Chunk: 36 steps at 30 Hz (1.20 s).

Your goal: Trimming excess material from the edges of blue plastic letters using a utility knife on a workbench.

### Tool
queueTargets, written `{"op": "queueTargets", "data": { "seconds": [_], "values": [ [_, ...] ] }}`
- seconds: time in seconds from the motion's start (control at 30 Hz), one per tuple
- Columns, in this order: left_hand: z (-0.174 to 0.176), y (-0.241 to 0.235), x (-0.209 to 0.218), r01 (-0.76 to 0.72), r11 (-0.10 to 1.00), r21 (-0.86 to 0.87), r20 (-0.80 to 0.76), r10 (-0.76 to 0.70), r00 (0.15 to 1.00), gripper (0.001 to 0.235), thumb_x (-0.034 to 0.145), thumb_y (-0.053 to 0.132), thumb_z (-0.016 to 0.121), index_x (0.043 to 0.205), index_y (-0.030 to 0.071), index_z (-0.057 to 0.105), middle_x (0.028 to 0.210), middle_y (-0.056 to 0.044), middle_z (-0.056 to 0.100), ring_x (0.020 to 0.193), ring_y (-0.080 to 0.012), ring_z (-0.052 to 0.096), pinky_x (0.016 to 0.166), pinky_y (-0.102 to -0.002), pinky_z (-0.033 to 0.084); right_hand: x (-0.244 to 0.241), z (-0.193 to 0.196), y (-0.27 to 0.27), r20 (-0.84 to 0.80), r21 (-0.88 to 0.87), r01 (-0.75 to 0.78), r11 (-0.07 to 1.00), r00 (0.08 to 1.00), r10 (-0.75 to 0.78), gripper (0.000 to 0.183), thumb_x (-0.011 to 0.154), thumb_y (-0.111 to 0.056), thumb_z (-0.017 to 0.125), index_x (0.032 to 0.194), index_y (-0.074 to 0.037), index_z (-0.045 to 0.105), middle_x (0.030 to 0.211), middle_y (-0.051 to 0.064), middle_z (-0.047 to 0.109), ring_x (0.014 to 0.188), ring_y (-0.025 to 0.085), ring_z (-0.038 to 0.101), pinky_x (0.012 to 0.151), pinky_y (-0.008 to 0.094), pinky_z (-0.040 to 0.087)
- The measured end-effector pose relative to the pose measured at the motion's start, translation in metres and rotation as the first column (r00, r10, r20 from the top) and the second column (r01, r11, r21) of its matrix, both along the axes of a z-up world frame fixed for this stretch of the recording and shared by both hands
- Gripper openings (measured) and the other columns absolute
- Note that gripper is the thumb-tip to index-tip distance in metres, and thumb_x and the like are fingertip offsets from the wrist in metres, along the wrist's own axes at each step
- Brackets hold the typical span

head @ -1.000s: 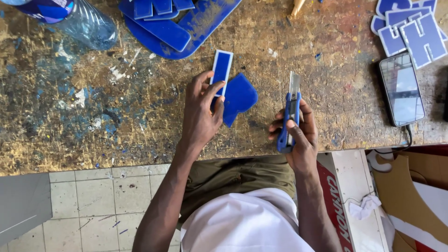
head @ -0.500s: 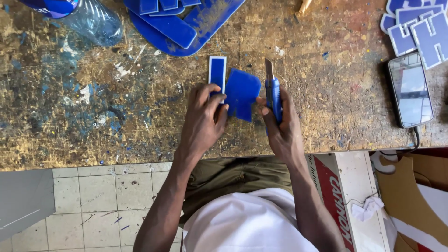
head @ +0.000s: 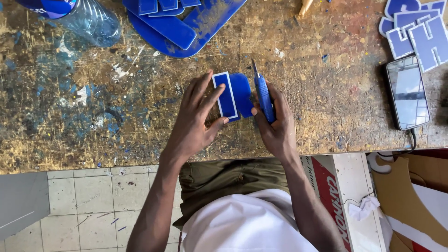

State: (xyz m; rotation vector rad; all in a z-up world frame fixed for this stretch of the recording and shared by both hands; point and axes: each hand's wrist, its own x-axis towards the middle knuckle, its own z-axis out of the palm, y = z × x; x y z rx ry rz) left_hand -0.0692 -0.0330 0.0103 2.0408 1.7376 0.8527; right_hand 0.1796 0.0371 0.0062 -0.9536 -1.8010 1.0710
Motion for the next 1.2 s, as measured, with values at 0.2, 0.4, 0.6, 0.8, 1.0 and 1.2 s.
{"op": "queueTargets", "data": {
  "seconds": [0.2, 0.4, 0.6, 0.8, 1.0, 1.2],
  "values": [
    [0.010, 0.015, -0.001, 0.055, 0.984, -0.170, -0.131, -0.078, 0.988, 0.074, 0.103, 0.054, 0.080, 0.163, 0.013, 0.064, 0.189, -0.018, 0.027, 0.173, -0.0464, 0.017, 0.136, -0.068, 0.026, -0.015, 0.014, -0.003, 0.234, -0.018, 0.012, 1.000, 0.972, -0.008, 0.095, 0.093, 0.002, 0.088, 0.174, 0.002, 0.039, 0.135, 0.033, 0.057, 0.121, 0.060, 0.067, 0.097, 0.077, 0.058],
    [0.009, 0.007, -0.005, 0.060, 0.987, -0.151, -0.149, -0.082, 0.985, 0.074, 0.093, 0.059, 0.089, 0.149, 0.015, 0.072, 0.179, -0.019, 0.042, 0.170, -0.0480, 0.030, 0.134, -0.069, 0.032, -0.017, 0.011, 0.007, 0.316, -0.018, -0.034, 0.999, 0.948, 0.038, 0.097, 0.088, 0.000, 0.085, 0.175, -0.009, 0.043, 0.136, 0.026, 0.061, 0.118, 0.056, 0.066, 0.091, 0.068, 0.053],
    [0.012, -0.004, 0.005, 0.059, 0.986, -0.159, -0.159, -0.084, 0.984, 0.076, 0.091, 0.062, 0.089, 0.151, 0.018, 0.072, 0.175, -0.018, 0.043, 0.170, -0.0457, 0.029, 0.138, -0.067, 0.024, -0.013, 0.002, 0.006, 0.308, -0.027, -0.025, 0.999, 0.951, 0.032, 0.099, 0.090, 0.000, 0.085, 0.177, -0.015, 0.041, 0.138, 0.025, 0.061, 0.118, 0.057, 0.065, 0.092, 0.069, 0.052],
    [0.017, -0.009, 0.012, 0.042, 0.988, -0.151, -0.084, -0.055, 0.995, 0.074, 0.093, 0.062, 0.087, 0.148, 0.015, 0.074, 0.181, -0.021, 0.036, 0.172, -0.0485, 0.021, 0.139, -0.067, 0.019, -0.016, -0.013, 0.009, 0.037, -0.045, 0.078, 0.996, 0.996, -0.076, 0.070, 0.105, 0.001, 0.082, 0.169, -0.006, 0.054, 0.134, 0.034, 0.071, 0.120, 0.054, 0.076, 0.092, 0.060, 0.064],
    [-0.003, -0.014, 0.010, 0.045, 0.995, -0.093, -0.065, -0.051, 0.997, 0.078, 0.095, 0.066, 0.084, 0.151, 0.014, 0.069, 0.182, -0.019, 0.037, 0.172, -0.0472, 0.024, 0.140, -0.067, 0.019, 0.009, -0.003, 0.022, -0.543, -0.569, -0.110, 0.815, 0.794, -0.273, 0.041, 0.118, -0.004, 0.058, 0.157, -0.016, 0.055, 0.127, 0.028, 0.079, 0.096, 0.034, 0.086, 0.069, 0.039, 0.075],
    [0.001, -0.018, 0.009, 0.070, 0.996, -0.046, -0.062, -0.073, 0.995, 0.072, 0.103, 0.058, 0.080, 0.155, 0.011, 0.064, 0.183, -0.019, 0.035, 0.171, -0.0447, 0.028, 0.142, -0.064, 0.017, 0.038, 0.005, 0.011, -0.874, -0.484, -0.642, 0.595, 0.384, -0.297, 0.065, 0.114, -0.045, 0.062, 0.168, -0.010, 0.054, 0.158, 0.038, 0.063, 0.139, 0.049, 0.072, 0.098, 0.060, 0.072]
  ]
}}
